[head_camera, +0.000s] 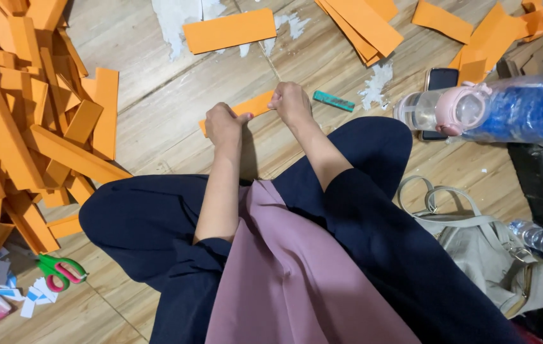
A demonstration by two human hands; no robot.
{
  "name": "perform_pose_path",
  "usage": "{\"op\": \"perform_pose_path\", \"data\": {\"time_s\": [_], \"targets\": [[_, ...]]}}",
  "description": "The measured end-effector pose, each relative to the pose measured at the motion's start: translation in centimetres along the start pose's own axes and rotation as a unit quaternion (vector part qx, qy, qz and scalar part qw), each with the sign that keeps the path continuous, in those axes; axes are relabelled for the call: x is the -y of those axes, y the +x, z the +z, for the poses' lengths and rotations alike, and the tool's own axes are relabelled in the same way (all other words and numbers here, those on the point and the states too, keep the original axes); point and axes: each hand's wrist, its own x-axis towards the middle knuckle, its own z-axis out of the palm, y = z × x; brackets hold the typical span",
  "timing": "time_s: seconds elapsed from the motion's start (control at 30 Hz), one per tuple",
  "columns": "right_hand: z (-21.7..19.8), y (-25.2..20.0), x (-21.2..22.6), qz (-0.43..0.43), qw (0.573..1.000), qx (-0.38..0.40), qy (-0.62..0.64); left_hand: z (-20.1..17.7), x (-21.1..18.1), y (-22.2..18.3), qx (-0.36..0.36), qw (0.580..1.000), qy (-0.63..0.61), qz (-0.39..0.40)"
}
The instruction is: Folding and creasing orange paper strips manually using a small tool while sitting on the floor.
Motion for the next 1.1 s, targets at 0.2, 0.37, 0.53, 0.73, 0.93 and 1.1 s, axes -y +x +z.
{"op": "perform_pose_path", "data": {"time_s": [0.2, 0.37, 0.53, 0.73, 0.93, 1.1], "targets": [[-1.2, 0.0, -1.7, 0.069, 0.995, -0.055, 0.041, 0.6, 0.5, 0.5, -0.012, 1.000, -0.002, 0.005], [-3.7, -4.7, 5.3, 0.118, 0.973, -0.071, 0.185, 0.9, 0.6, 0.5, -0.021, 1.000, 0.001, 0.021], [3.4, -6.7, 1.8, -0.377, 0.846, -0.199, -0.321, 2.4, 2.3, 1.2, -0.035, 0.998, 0.007, 0.050], [3.8, -5.8, 1.1, -0.397, 0.772, -0.223, -0.443, 2.7, 7.2, 0.2, -0.314, 0.785, 0.349, 0.404], [3.3, -5.5, 1.5, -0.410, 0.736, -0.291, -0.453, 2.3, 9.1, 1.3, -0.364, 0.609, 0.422, 0.565], [3.3, -4.9, 0.1, -0.396, 0.758, -0.286, -0.432, 2.1, 9.8, 3.4, -0.330, 0.619, 0.403, 0.588]]}}
